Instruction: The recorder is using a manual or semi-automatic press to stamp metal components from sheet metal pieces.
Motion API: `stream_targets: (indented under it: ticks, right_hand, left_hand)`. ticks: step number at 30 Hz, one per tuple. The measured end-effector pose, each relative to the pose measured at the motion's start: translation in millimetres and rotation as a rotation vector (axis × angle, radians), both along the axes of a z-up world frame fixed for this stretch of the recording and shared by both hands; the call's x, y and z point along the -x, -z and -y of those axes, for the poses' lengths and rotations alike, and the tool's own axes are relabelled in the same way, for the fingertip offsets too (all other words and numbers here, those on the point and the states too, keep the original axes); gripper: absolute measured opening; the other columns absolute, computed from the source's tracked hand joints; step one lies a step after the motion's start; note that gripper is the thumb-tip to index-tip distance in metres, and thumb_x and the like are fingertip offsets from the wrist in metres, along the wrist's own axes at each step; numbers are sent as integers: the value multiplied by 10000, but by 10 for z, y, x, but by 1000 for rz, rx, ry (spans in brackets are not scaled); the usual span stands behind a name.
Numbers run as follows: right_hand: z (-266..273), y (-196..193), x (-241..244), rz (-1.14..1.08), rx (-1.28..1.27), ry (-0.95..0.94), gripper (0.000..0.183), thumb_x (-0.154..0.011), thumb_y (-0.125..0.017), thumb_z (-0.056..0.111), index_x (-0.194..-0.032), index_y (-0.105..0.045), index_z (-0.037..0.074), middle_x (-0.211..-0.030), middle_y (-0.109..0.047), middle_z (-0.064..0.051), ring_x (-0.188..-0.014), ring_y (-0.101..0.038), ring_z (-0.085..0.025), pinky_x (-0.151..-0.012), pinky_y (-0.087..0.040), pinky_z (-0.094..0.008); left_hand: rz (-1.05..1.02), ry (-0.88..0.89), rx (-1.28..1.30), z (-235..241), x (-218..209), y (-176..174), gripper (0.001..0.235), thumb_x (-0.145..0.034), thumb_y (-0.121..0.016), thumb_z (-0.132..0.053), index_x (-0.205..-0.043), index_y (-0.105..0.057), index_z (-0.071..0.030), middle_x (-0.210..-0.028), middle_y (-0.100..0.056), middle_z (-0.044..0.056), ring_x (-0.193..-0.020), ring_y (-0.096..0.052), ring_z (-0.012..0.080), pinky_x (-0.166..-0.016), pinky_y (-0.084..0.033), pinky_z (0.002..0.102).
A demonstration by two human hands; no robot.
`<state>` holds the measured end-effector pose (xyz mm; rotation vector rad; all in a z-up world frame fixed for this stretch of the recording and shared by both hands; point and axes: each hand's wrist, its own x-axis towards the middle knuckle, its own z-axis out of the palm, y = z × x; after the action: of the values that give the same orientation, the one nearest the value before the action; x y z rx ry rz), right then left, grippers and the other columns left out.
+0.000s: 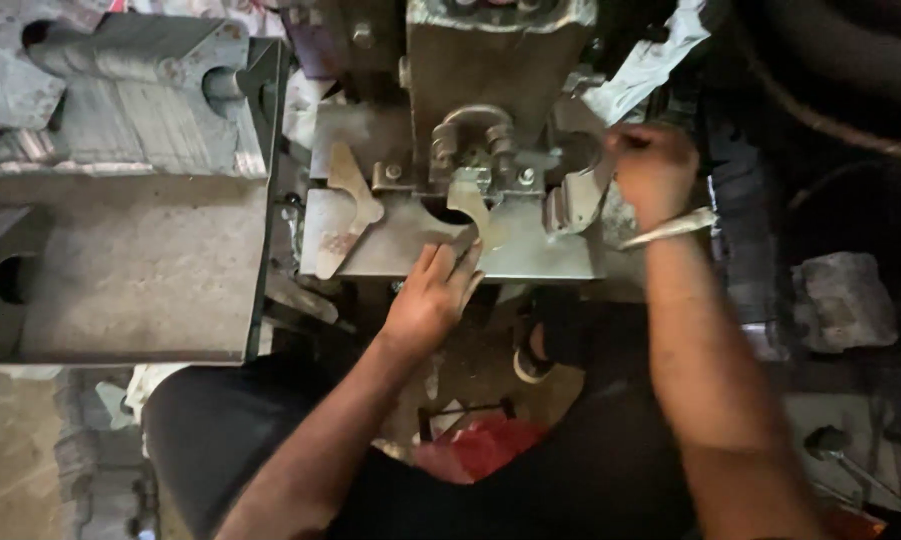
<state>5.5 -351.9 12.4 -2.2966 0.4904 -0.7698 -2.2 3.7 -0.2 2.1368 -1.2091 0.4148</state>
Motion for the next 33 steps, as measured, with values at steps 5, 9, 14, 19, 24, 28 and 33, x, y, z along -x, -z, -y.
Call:
stream_targets:
  ticks: [5, 9, 14, 19, 24, 28, 33]
  right_hand:
    - [-166, 178, -35, 222, 396, 38, 75, -880, -822, 107, -940, -806, 64, -909, -768, -147, -851, -710, -320, -758, -556, -428]
    - [-460, -133, 119, 254, 79, 15, 106, -980, -747, 73, -1084, -756, 51, -1009, -753, -125, -902, -721, -262, -802, -558, -379]
    - [-1370, -488, 521, 31, 39, -188, 255, -926, -672, 25, -1152, -751, 113, -1138, -713, -98, -903, -702, -255, -778, -553, -366]
    - [-1800, -410, 645, -91, 336, -553, 567, -709, -712, 6, -1275, -716, 42, -1383, -619, -213, -1225, -558, -393, -1018, -479, -423]
    - [-1835, -756, 784, 47, 511, -689, 336, -875, -716, 115, -1211, -720, 115, -1329, -700, -114, -1237, -633, -342, -1023, -478, -433]
    - [-1819, -546, 779, -493, 33, -532, 176, -1004, -657, 231, -1084, -733, 94, -975, -793, -85, -822, -767, -219, -738, -572, -363]
    - [-1680, 93, 240, -446, -1156, -335, 263, -1046, -536, 245, -1028, -705, 45, -858, -767, -53, -746, -733, -167, -587, -606, -325]
  left_hand:
    - [1, -14, -57, 11, -25, 46, 470, -919, -737, -176, -1343, -644, 4, -1089, -583, 157, -1030, -567, 353, -939, -505, 438]
    - [8, -25, -47, 12, -25, 20, 471, -931, -729, -191, -1352, -638, -1, -1119, -584, 153, -1062, -570, 350, -966, -504, 440]
    - [-34, -16, -3, -34, 0, -121, 442, -932, -711, -193, -1330, -644, -13, -1154, -598, 155, -1086, -575, 354, -975, -502, 443]
    - [-69, 20, 16, -77, 2, -109, 379, -934, -713, -185, -1268, -647, -19, -1146, -615, 172, -1085, -576, 371, -973, -495, 455]
    - [-115, 5, 141, -326, 96, -572, 347, -921, -744, -199, -1224, -646, -63, -1048, -696, 135, -951, -672, 327, -890, -553, 438]
    - [-184, -108, 248, -596, -22, -865, 385, -930, -727, -176, -1286, -643, -55, -1085, -732, 152, -906, -719, 297, -791, -592, 395]
    - [-462, -398, 490, -728, -229, -734, 310, -960, -647, -135, -1257, -650, -46, -1000, -758, 116, -897, -772, 203, -803, -616, 330]
